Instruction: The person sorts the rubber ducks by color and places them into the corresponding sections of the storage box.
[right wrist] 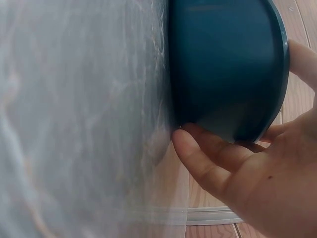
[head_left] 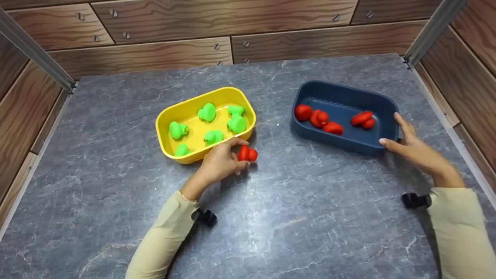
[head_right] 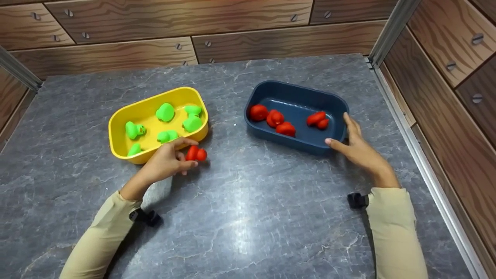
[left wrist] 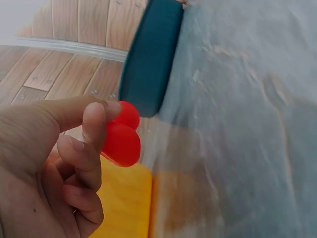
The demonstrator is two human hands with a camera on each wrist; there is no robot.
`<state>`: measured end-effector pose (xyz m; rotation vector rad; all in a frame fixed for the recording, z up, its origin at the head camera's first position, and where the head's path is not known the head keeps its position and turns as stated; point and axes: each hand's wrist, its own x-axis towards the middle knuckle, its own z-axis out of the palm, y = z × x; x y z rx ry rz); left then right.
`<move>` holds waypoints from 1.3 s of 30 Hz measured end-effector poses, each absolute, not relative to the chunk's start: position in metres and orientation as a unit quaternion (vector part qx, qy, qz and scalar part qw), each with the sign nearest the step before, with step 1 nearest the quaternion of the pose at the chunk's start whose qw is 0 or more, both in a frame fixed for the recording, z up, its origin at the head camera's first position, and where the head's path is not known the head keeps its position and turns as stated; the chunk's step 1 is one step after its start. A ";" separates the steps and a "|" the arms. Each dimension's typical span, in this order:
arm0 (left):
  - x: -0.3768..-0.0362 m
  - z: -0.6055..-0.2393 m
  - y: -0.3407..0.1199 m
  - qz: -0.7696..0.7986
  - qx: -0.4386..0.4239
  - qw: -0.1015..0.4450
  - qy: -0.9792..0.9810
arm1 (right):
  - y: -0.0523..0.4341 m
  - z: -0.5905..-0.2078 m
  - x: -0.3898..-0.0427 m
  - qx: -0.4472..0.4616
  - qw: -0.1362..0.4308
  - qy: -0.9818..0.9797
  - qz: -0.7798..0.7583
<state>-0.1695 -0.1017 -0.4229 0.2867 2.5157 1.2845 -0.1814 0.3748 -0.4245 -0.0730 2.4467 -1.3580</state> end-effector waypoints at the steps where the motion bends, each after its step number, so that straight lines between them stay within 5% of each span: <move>1: -0.169 -0.422 -0.101 0.460 0.102 0.152 0.869 | 0.375 -0.425 -0.182 -0.026 0.170 0.862 -0.477; 11: -0.175 -0.410 -0.078 0.558 0.154 0.187 0.793 | 0.376 -0.425 -0.183 -0.021 0.166 0.868 -0.468; 39: -0.201 -0.393 0.028 0.695 0.223 0.174 0.661 | 0.378 -0.425 -0.180 -0.024 0.154 0.863 -0.481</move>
